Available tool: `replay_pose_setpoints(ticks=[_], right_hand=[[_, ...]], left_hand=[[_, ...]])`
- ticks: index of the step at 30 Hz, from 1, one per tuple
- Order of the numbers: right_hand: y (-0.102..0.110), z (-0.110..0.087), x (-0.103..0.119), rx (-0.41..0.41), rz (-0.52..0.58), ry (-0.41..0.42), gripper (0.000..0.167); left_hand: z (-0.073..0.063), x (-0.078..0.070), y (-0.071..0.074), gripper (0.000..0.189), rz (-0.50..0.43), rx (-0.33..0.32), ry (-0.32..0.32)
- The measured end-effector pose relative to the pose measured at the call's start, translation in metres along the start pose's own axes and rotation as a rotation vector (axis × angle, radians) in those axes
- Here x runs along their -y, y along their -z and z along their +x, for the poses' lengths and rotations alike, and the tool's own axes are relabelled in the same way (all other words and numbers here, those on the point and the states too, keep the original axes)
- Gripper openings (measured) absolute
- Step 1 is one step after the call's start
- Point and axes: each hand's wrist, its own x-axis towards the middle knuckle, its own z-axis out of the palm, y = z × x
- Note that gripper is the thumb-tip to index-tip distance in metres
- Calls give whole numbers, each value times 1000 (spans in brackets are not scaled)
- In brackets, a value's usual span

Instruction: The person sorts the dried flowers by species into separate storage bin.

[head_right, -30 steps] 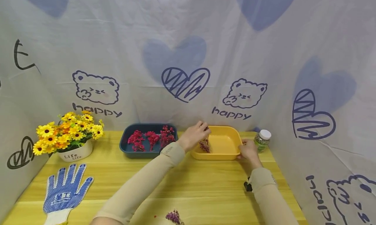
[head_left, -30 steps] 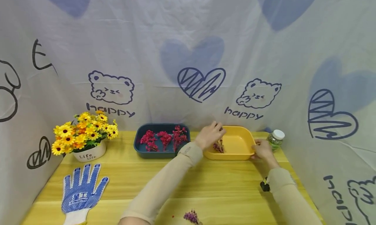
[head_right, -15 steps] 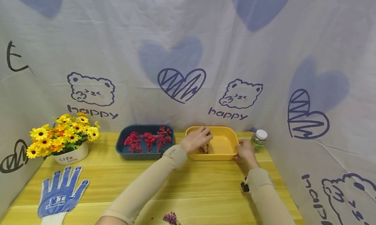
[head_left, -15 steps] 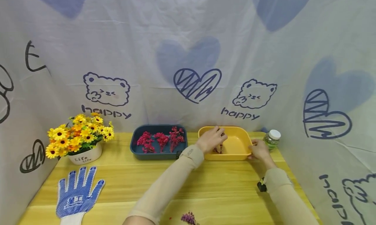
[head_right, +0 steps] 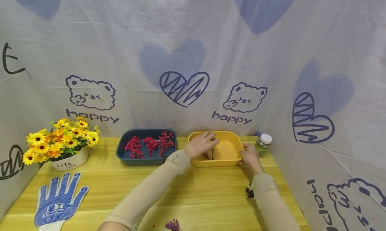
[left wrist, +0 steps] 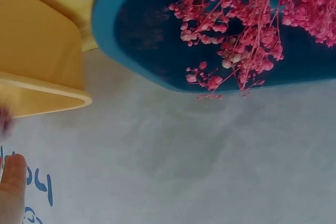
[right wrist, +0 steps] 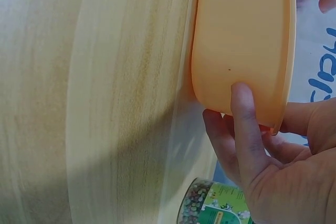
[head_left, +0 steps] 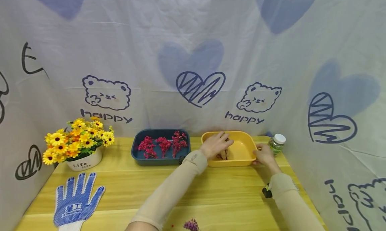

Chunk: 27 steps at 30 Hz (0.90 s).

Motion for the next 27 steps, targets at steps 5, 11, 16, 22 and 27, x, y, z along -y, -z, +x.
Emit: replay_pose_setpoints(ticks=[5, 11, 16, 22, 27], right_hand=[[-2, 1, -1, 1, -5, -2, 41], [-1, -2, 2, -4, -5, -4, 40], [3, -4, 4, -3, 5, -3, 41], [2, -2, 0, 3, 0, -9, 41], [0, -1, -1, 10, 0, -6, 41]], left_hand=[[-6, 6, -2, 54, 35, -61, 16], [-20, 18, 0, 54, -28, -143, 93], [-35, 25, 5, 54, -196, -192, 141], [-53, 27, 11, 46, -237, -220, 173], [-74, 24, 16, 44, -237, -238, 141]])
